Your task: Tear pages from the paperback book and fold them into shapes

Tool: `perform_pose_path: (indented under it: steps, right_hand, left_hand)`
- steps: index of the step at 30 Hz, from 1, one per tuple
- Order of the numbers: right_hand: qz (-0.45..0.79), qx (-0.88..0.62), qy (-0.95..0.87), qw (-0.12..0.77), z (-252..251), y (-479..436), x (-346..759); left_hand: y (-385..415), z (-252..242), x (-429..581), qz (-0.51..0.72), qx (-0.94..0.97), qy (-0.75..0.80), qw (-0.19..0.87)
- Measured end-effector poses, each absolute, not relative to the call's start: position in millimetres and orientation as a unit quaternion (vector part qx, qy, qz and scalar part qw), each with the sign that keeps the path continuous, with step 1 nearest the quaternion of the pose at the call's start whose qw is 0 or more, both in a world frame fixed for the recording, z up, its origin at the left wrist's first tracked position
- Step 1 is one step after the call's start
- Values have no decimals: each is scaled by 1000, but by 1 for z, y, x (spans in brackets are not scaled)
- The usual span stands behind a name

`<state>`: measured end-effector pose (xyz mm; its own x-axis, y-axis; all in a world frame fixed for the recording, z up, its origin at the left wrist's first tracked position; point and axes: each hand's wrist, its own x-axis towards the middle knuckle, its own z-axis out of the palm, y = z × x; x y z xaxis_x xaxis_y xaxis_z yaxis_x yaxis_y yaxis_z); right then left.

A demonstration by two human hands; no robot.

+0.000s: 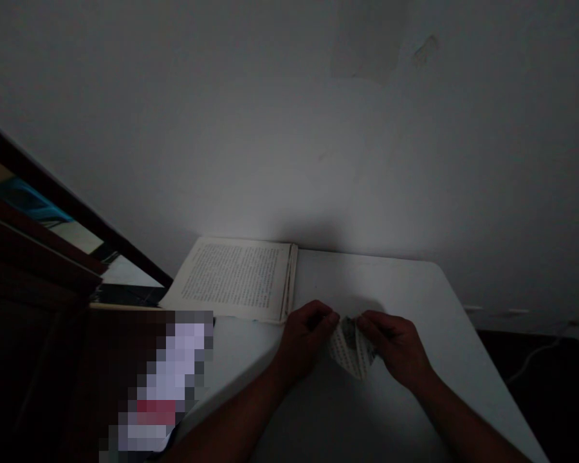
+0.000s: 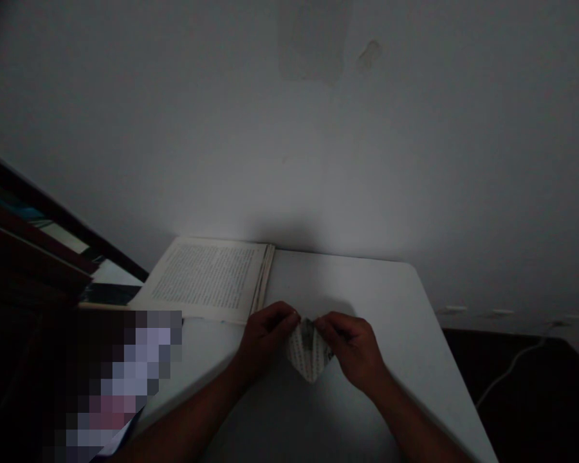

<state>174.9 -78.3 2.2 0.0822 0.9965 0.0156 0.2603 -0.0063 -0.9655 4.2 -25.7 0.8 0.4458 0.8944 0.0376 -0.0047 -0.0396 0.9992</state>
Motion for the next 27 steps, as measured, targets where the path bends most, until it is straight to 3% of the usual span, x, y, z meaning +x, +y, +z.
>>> perform_pose_path:
  steps: [19, 27]
  right_hand:
    - [387, -588, -548, 452, -1, -79, 174]
    - [369, -589, -530, 486, 1, -79, 178]
  left_hand:
    - [-24, -1, 8, 395, 549, 415, 608]
    - [-28, 1, -5, 364, 658, 303, 586]
